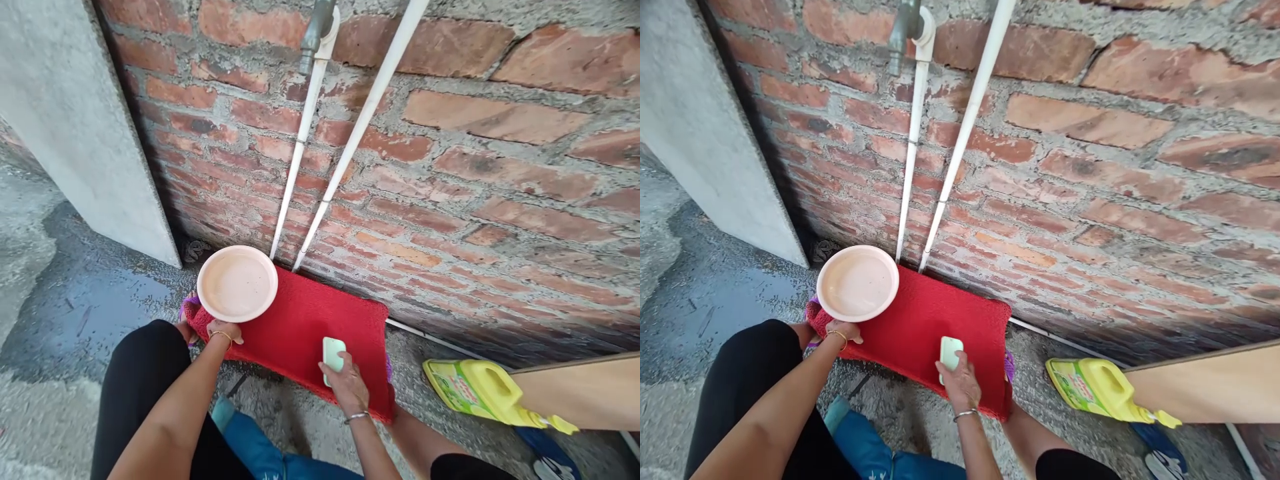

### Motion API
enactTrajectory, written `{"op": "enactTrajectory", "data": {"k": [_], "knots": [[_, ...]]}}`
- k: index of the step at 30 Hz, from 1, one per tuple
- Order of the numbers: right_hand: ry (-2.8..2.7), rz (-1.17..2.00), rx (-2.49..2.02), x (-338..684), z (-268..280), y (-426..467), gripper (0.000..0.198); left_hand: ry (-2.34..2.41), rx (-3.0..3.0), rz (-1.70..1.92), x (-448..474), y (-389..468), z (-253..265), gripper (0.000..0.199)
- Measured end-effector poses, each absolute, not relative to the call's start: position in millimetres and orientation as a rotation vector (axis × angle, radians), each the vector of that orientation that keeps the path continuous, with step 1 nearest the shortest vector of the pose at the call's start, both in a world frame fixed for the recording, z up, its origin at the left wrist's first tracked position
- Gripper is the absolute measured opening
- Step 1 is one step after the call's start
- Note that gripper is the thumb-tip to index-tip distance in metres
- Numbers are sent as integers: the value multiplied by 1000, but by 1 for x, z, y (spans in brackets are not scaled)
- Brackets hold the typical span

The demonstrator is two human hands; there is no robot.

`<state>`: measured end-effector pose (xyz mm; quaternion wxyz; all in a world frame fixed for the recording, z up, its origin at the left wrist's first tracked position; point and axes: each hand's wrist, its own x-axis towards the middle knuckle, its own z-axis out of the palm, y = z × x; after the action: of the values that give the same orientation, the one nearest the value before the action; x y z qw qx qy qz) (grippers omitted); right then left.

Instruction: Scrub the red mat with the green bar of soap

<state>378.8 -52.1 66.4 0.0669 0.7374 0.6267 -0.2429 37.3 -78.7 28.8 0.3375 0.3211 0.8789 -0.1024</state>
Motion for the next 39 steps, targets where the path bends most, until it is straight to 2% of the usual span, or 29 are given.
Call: {"op": "enactTrajectory", "data": {"k": [7,11,16,21,29,34,39], "knots": [[2289,-811,1615,223,74,-84,47,2214,817,-410,39,-78,39,72],[2375,-769,1472,192,74,-84,46,2191,858,-416,40,-80,44,69],[2280,-758,1590,222,71,-75,48,2177,826,-453,39,-78,44,64],[2033,-761,1893,300,65,-68,48,2190,824,-468,41,-77,42,58],[1608,-872,2450,433,64,-60,51,2193,838,-459,39,-78,40,66],[1840,-860,2201,376,71,-79,50,2195,826,-462,38,-79,42,74],[2099,-783,1831,308,71,-103,48,2194,812,-472,39,-78,47,69]]}}
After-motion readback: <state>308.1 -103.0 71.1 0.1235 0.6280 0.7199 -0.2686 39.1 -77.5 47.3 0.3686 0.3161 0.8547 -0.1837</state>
